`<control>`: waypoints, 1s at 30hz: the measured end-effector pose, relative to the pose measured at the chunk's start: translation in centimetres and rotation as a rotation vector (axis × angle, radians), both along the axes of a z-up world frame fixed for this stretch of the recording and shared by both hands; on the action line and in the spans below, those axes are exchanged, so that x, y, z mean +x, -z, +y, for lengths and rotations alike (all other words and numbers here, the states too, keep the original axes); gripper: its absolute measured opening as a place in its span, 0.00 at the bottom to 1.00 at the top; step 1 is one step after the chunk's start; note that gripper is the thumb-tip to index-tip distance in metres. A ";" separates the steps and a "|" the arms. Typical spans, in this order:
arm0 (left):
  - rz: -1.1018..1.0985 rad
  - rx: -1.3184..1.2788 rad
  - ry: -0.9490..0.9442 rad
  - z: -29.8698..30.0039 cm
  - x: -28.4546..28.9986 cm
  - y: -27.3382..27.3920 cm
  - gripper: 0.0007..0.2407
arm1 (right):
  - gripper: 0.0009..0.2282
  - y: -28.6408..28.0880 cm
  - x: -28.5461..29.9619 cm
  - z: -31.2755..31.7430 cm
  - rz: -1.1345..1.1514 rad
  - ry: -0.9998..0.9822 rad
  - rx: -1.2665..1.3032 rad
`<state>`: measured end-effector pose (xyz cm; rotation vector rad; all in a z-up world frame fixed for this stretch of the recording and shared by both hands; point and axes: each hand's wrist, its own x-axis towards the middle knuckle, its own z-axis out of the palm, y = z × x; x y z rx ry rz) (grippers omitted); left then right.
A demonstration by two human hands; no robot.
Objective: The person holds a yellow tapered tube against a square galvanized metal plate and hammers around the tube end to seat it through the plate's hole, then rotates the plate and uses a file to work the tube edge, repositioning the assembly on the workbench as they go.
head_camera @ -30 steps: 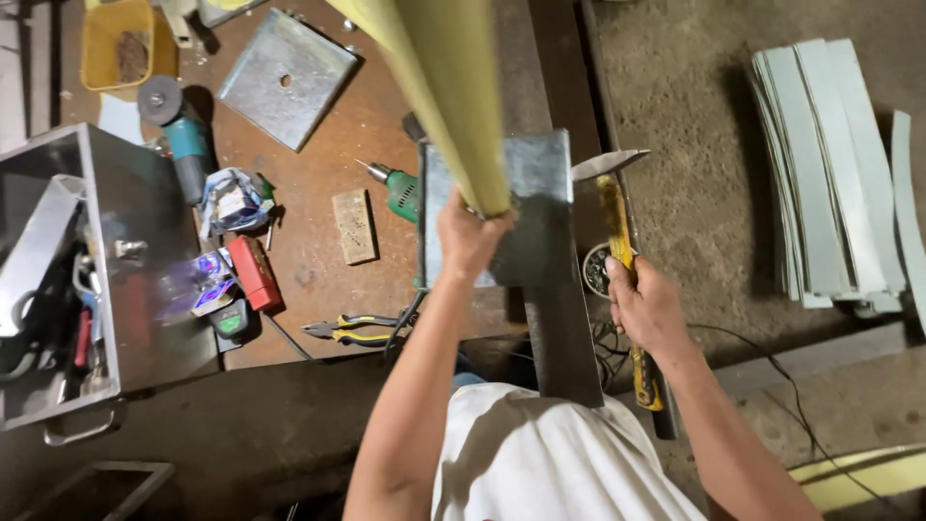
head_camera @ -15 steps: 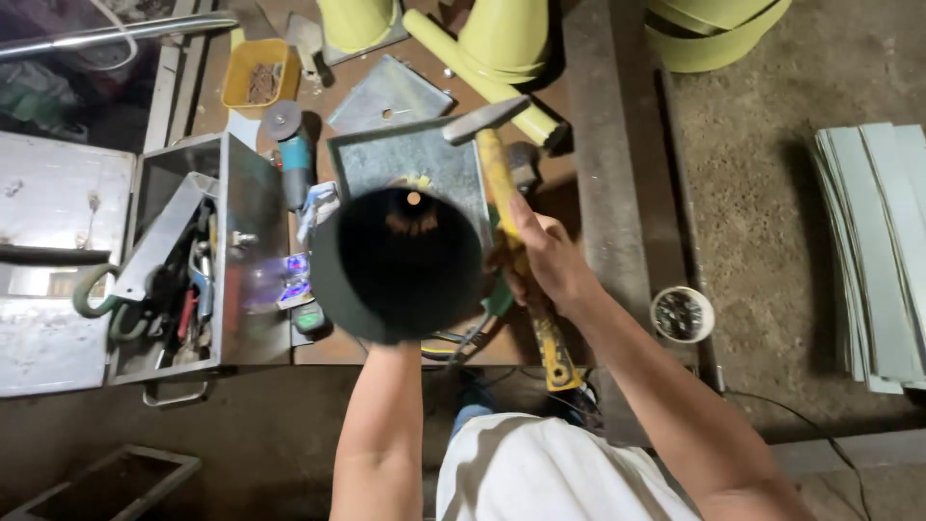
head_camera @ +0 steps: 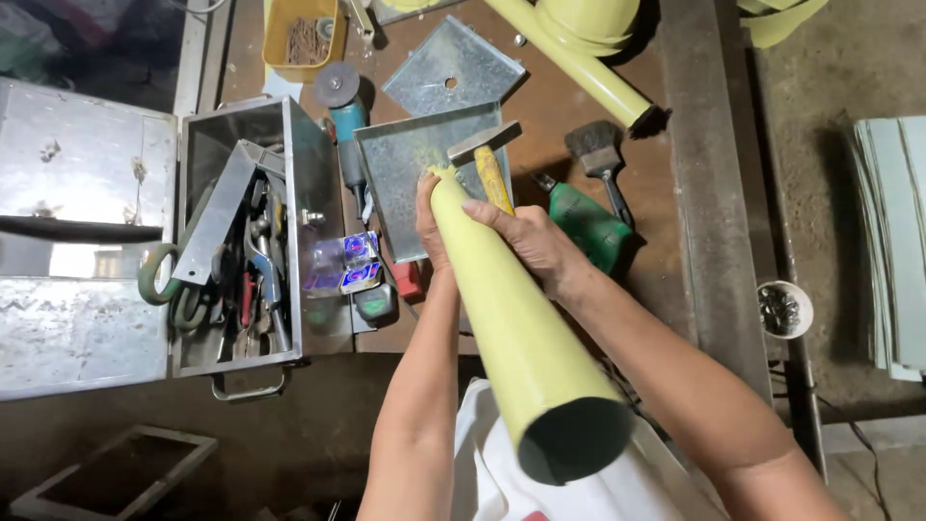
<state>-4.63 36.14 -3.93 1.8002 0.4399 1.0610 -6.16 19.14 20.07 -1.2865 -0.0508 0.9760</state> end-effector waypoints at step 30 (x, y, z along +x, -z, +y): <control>-0.335 -1.452 0.592 -6.4 0.7 -10.4 0.21 | 0.12 4.6 2.9 -16.5 -1.114 -0.058 -0.573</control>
